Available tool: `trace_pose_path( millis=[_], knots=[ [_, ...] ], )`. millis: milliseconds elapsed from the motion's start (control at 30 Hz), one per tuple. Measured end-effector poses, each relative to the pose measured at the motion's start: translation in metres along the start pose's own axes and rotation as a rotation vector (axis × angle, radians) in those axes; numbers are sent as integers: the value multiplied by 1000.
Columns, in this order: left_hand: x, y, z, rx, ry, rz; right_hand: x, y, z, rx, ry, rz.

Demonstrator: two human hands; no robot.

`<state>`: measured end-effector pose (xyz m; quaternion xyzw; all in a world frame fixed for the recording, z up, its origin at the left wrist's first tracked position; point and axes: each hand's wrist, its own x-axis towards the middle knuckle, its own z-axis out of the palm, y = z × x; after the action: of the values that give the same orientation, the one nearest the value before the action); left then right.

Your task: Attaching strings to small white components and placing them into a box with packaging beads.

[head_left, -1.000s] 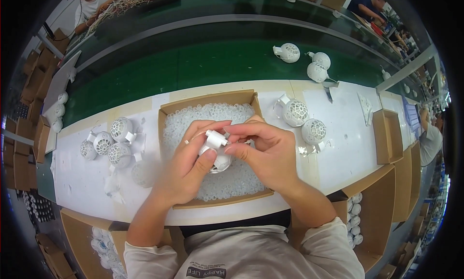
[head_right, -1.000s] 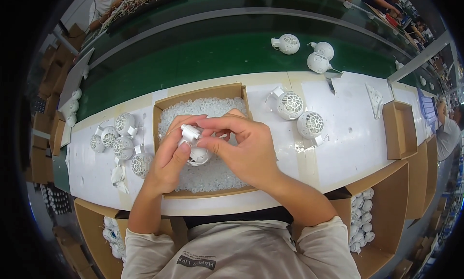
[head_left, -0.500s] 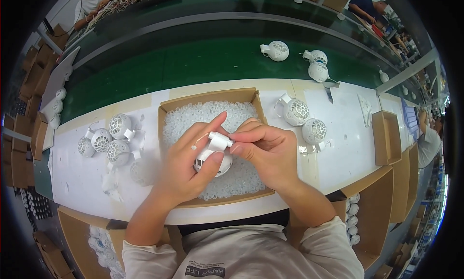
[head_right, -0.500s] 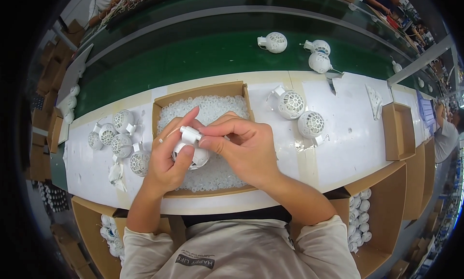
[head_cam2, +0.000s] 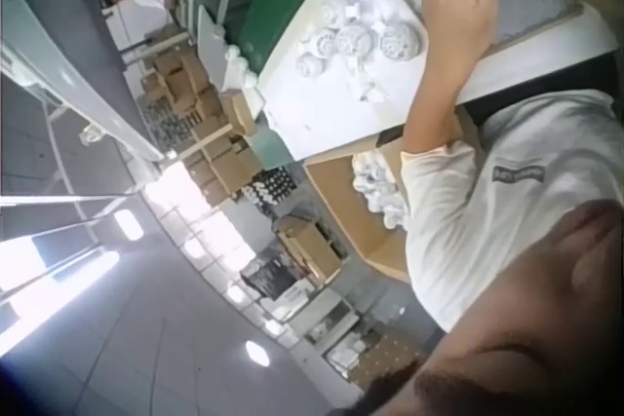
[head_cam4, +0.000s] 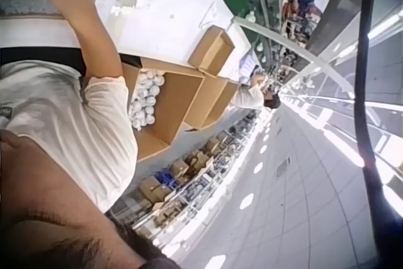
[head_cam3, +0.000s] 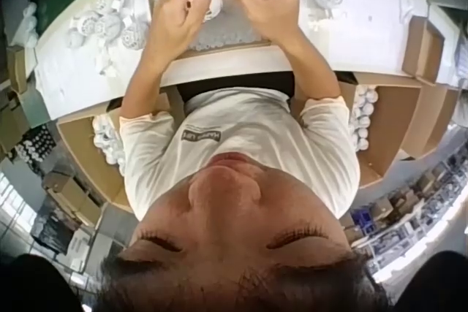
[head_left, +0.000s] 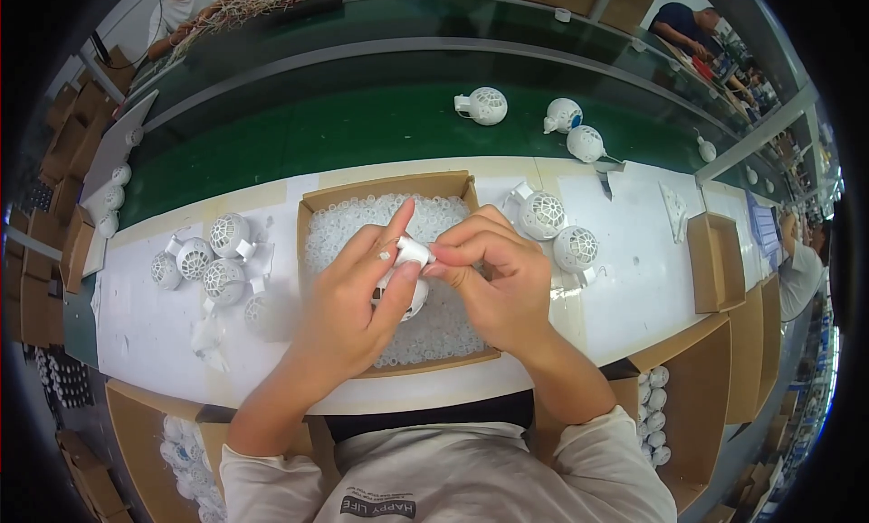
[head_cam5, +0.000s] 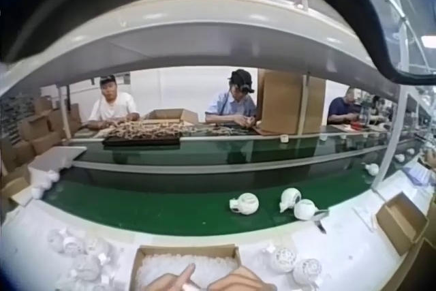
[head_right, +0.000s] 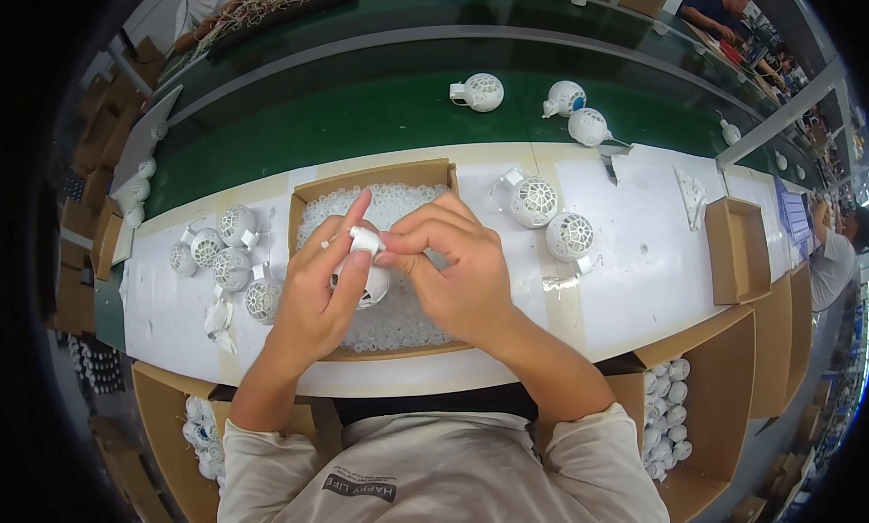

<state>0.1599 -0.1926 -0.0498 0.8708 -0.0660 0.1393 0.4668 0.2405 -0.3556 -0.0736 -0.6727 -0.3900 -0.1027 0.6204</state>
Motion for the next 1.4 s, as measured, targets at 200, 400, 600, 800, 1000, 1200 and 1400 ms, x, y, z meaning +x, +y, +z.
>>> trace_pose_path(
  millis=[200,400,600,800,1000,1200,1400],
  knots=[
    [-13,13,-7,79,-19,-75,-7,0,6,155,-29,-6],
    [-73,27,-91,217,-278,-214,-15,-2,1,-24,-230,-194],
    [-242,9,-210,614,-40,-1078,-23,24,-3,-624,-388,-131],
    [-288,-30,-266,855,-59,-666,-25,18,-1,-764,-377,-165],
    [-26,26,-114,790,-166,-67,-23,18,3,-579,-209,-202],
    [186,8,60,246,-456,76,-30,29,6,-473,-228,-171],
    [279,-17,203,565,-483,-35,-32,30,14,-497,-232,-156]
  ],
)
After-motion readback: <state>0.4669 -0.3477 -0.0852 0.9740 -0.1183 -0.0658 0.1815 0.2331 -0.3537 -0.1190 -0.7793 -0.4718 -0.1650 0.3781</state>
